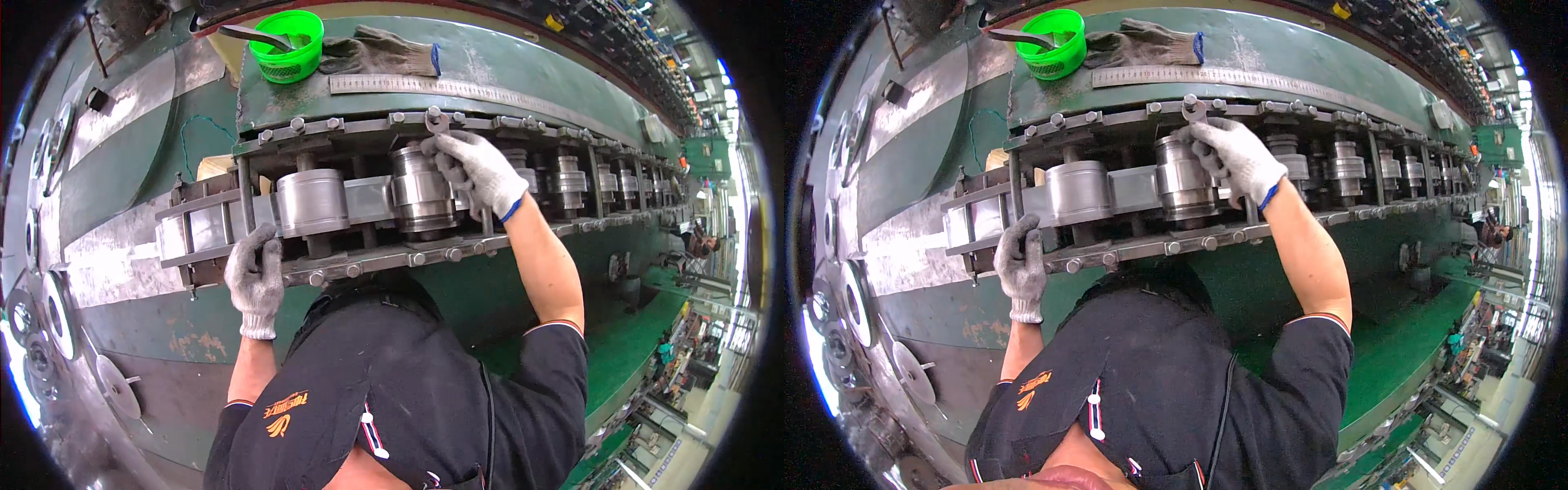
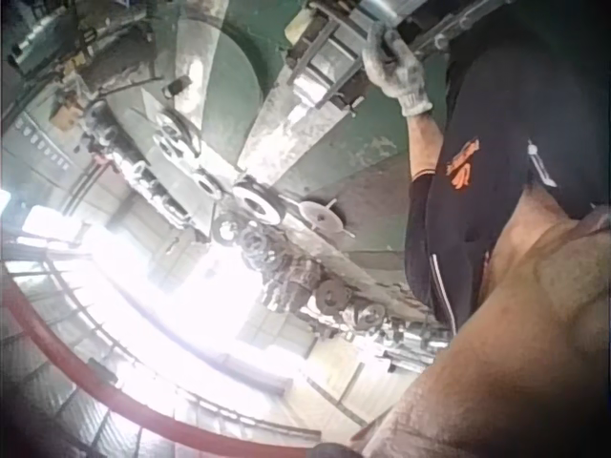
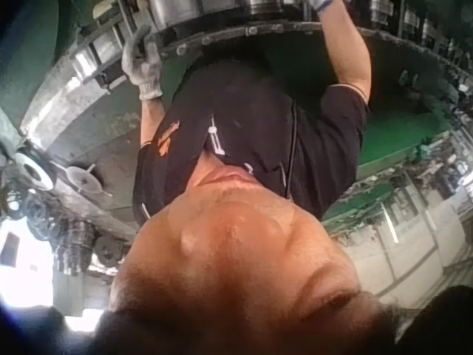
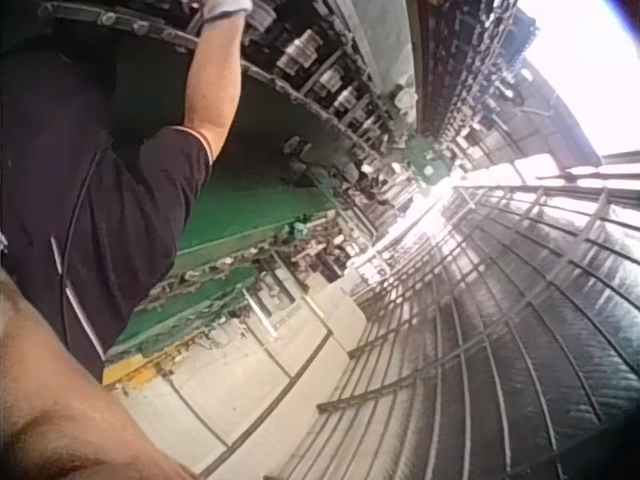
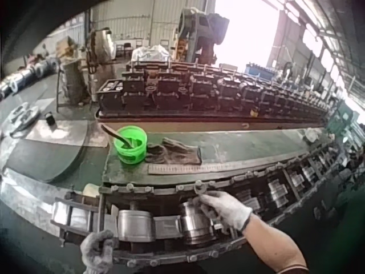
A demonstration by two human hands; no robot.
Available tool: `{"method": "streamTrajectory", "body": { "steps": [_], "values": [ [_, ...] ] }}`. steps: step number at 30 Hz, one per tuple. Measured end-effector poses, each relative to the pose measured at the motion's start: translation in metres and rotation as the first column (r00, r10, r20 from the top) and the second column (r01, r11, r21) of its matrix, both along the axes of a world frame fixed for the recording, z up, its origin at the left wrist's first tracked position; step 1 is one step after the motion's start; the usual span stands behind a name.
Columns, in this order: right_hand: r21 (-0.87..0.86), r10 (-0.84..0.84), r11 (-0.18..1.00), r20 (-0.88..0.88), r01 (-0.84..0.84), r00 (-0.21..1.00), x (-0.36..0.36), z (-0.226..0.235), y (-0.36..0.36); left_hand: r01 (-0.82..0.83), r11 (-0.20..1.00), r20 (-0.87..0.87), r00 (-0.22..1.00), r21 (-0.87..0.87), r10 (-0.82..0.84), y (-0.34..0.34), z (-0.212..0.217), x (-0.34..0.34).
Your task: Adjusting a metal processing production line using a wrench after organizing metal profiles.
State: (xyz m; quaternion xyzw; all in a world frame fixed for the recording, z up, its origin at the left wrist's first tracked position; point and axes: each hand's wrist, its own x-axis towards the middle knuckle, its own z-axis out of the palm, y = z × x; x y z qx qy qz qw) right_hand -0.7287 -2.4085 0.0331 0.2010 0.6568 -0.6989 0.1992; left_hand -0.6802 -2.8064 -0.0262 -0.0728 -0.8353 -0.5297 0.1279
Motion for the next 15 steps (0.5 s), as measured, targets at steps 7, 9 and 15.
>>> {"method": "streamTrajectory", "body": {
  "steps": [7, 9, 15],
  "values": [
    [0.053, -0.332, 0.908, -0.516, 0.416, 0.79, 0.064, 0.063, -0.015, 0.062, 0.996, 0.102, 0.993, 0.06, -0.068, 0.003, -0.004, -0.002],
    [-0.083, -0.346, 0.905, -0.717, 0.418, 0.606, 0.09, 0.101, -0.035, 0.102, 0.991, 0.091, 0.99, 0.092, -0.11, 0.003, -0.01, -0.002],
    [-0.254, -0.328, 0.93, -0.9, 0.266, 0.286, 0.144, 0.145, -0.074, 0.182, 0.975, 0.272, 0.939, 0.127, -0.21, -0.005, 0.015, 0.001]
  ]
}}
